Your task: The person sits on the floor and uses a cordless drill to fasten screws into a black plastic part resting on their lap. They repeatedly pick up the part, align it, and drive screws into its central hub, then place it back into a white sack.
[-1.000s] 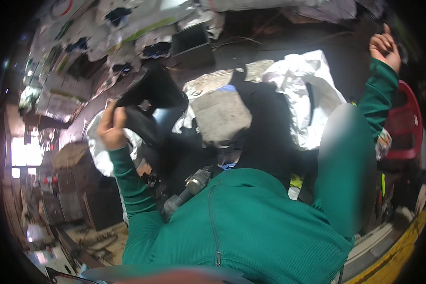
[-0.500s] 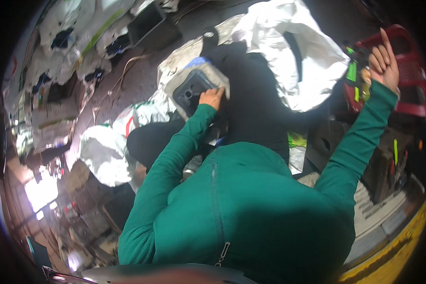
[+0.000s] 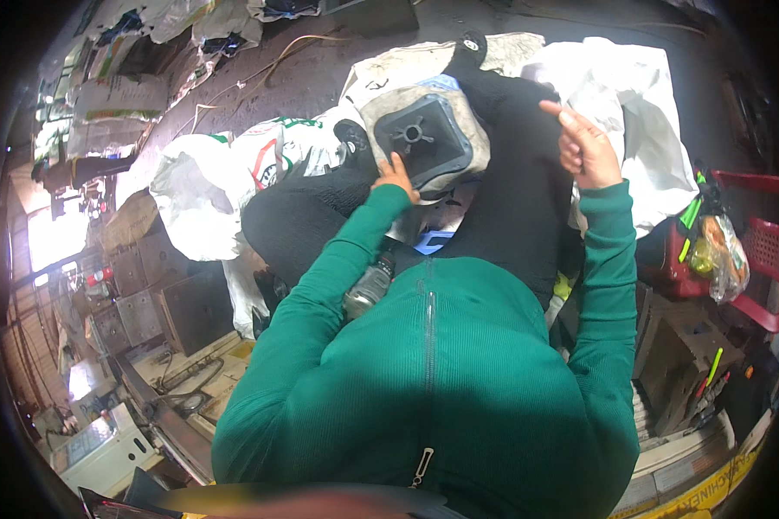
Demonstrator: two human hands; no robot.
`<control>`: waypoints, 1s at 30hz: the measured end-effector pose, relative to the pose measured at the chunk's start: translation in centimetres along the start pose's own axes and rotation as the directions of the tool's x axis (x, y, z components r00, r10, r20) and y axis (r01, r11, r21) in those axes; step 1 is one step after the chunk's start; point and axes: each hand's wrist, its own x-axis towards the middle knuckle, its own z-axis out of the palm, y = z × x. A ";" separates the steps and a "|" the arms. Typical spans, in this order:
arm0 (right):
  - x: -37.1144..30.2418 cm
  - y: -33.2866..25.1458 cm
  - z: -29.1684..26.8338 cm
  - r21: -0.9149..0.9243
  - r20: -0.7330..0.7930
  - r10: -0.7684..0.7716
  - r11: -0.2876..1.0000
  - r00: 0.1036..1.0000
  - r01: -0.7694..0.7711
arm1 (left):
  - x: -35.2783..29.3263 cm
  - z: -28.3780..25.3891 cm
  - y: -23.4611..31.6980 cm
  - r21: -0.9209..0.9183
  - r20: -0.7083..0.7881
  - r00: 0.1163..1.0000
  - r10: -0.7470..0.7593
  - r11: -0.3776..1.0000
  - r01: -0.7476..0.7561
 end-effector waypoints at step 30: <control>-16.7 -12.8 -25.5 0.089 -0.792 -0.461 0.561 0.400 0.823 | 5.4 0.2 0.5 0.451 0.258 0.935 0.242 0.826 -0.338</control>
